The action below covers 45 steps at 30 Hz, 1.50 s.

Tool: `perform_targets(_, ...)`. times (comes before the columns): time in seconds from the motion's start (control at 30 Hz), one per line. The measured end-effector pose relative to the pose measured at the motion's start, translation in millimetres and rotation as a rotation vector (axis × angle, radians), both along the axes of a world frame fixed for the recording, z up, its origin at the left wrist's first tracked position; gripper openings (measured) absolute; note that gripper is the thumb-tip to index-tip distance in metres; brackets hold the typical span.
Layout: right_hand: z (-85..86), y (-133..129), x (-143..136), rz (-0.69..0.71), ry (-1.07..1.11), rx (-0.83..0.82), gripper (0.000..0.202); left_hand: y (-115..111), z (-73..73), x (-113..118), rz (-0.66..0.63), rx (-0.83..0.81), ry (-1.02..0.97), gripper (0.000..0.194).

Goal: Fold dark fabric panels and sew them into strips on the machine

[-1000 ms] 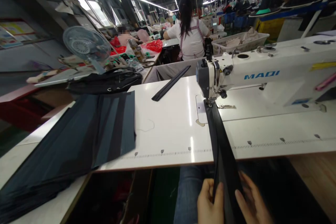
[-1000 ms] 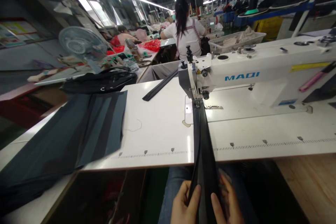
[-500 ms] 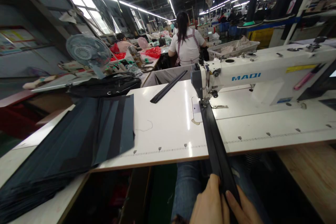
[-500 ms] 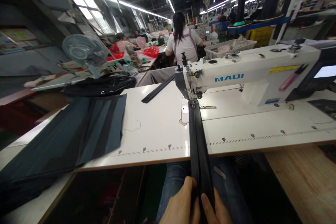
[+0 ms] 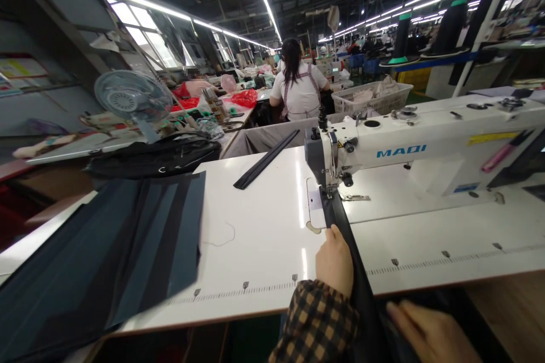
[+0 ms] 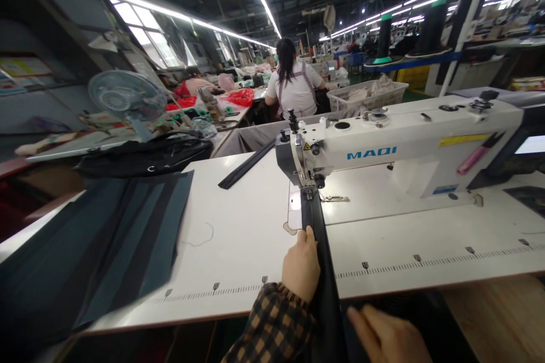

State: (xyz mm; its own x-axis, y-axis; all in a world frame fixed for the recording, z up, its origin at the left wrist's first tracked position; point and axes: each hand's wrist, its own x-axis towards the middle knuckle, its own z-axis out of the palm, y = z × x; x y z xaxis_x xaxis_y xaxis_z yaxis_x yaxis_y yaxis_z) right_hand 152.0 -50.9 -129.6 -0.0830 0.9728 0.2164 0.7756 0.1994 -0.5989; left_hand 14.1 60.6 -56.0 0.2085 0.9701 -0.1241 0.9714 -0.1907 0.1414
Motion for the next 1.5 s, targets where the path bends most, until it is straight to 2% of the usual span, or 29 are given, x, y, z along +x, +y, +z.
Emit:
perform_targets(0.07,12.4,39.0,6.7,-0.050,-0.134,0.109,0.034,0.3,-2.5,-1.5,0.003,0.008,0.008,0.039)
perform_targets(0.17,20.4,88.8,-0.7,0.018,-0.371,0.277,0.040,3.0,-8.1,-3.3,0.007,0.018,0.016,0.041)
perform_targets(0.27,16.4,111.1,-14.8,0.102,-0.476,0.304,0.048,4.8,-14.5,-6.1,-0.004,0.013,0.000,0.044)
perform_targets(0.37,15.5,113.1,-19.1,0.146,-0.467,0.270,0.050,4.5,-18.1,-8.7,-0.017,0.002,-0.031,0.049)
perform_targets(0.6,37.1,117.4,-11.9,0.378,-0.442,0.185,0.048,3.4,-14.2,-11.4,-0.014,-0.043,-0.122,0.051)
perform_targets(0.9,25.7,115.1,-15.4,0.356,-0.457,0.265,0.049,12.4,-3.6,-18.0,-0.067,-0.091,-0.229,0.044)
perform_targets(1.1,25.8,116.9,-13.2,0.379,-0.402,0.268,0.045,28.8,11.1,-36.2,-0.257,-0.081,-0.231,0.034)
perform_targets(1.23,24.9,119.0,-11.9,0.380,-0.414,0.283,0.045,37.9,13.8,-43.2,-0.335,0.039,-0.219,0.028)
perform_targets(1.4,25.9,119.6,-11.3,0.391,-0.462,0.330,0.047,53.8,5.9,-59.3,-0.521,0.088,-0.342,0.025)
perform_targets(1.5,24.9,118.4,-12.8,0.383,-0.462,0.316,0.045,57.6,-4.5,-68.5,-0.558,0.132,-0.390,0.027)
